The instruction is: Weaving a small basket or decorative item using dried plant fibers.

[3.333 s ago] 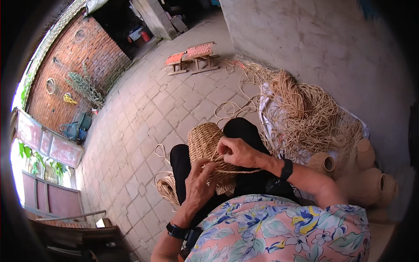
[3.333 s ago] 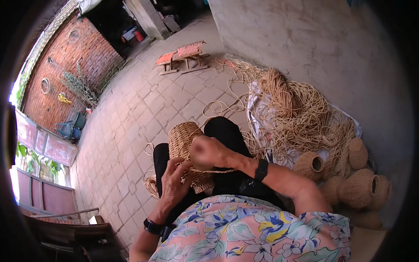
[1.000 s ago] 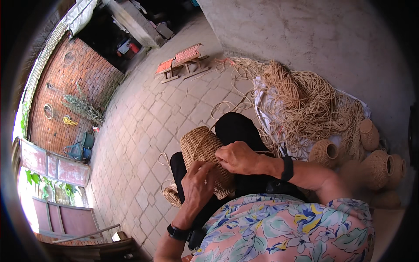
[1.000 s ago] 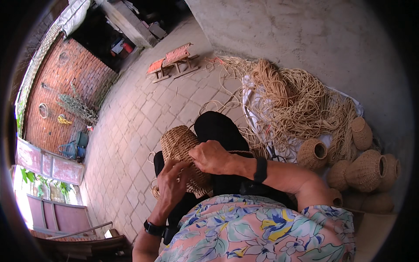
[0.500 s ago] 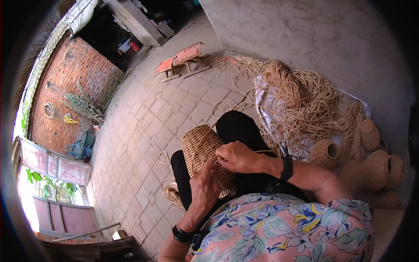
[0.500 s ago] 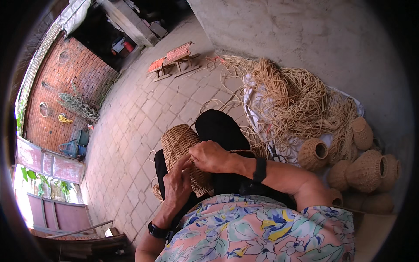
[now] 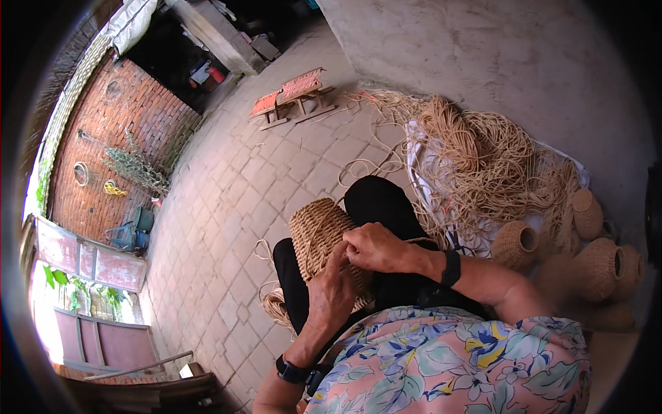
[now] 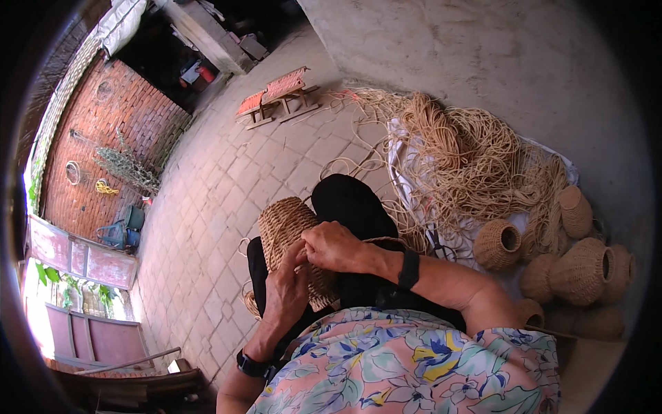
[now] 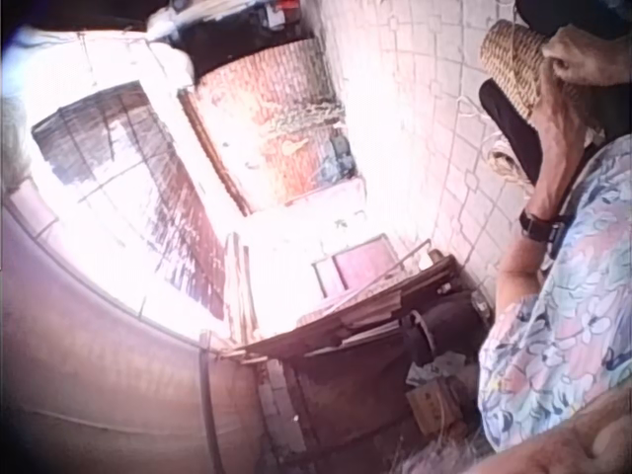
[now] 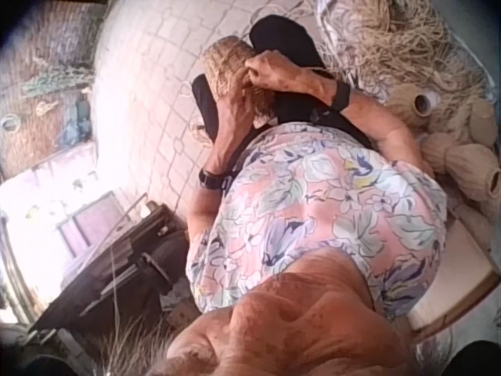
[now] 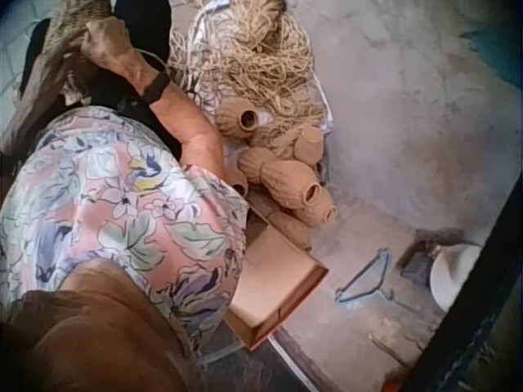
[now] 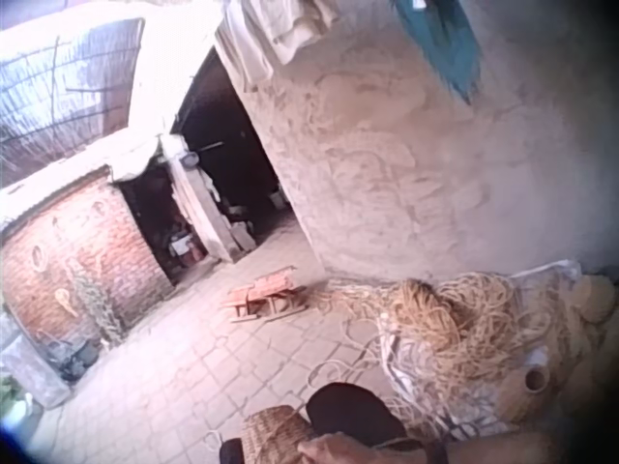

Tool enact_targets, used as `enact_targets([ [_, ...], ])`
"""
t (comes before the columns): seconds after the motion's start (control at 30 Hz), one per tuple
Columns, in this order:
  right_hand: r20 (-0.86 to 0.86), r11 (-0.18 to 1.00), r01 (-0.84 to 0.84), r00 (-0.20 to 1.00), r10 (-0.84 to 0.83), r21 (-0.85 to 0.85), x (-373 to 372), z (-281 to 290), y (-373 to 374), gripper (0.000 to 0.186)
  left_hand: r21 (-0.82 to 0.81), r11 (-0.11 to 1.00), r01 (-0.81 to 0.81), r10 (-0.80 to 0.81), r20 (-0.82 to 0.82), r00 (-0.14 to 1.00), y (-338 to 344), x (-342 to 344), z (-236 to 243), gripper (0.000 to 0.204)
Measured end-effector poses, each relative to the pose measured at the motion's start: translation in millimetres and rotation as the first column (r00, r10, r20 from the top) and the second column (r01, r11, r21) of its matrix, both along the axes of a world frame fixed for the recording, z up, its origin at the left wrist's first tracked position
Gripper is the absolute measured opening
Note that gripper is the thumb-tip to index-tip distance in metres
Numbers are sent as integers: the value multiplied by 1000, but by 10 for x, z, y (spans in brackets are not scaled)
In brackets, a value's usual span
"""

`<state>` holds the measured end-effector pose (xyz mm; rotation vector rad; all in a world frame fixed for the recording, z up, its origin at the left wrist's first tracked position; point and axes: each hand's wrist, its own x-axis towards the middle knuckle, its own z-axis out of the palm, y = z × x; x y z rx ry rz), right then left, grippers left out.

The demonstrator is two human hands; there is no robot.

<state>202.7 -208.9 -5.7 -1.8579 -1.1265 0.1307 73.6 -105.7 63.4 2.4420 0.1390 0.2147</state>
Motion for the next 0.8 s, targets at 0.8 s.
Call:
enact_targets([
  [0.8, 311, 929, -296, 925, 220, 223, 17, 11, -172, 16, -305, 949, 73, -127, -159, 979, 144, 29, -83, 69],
])
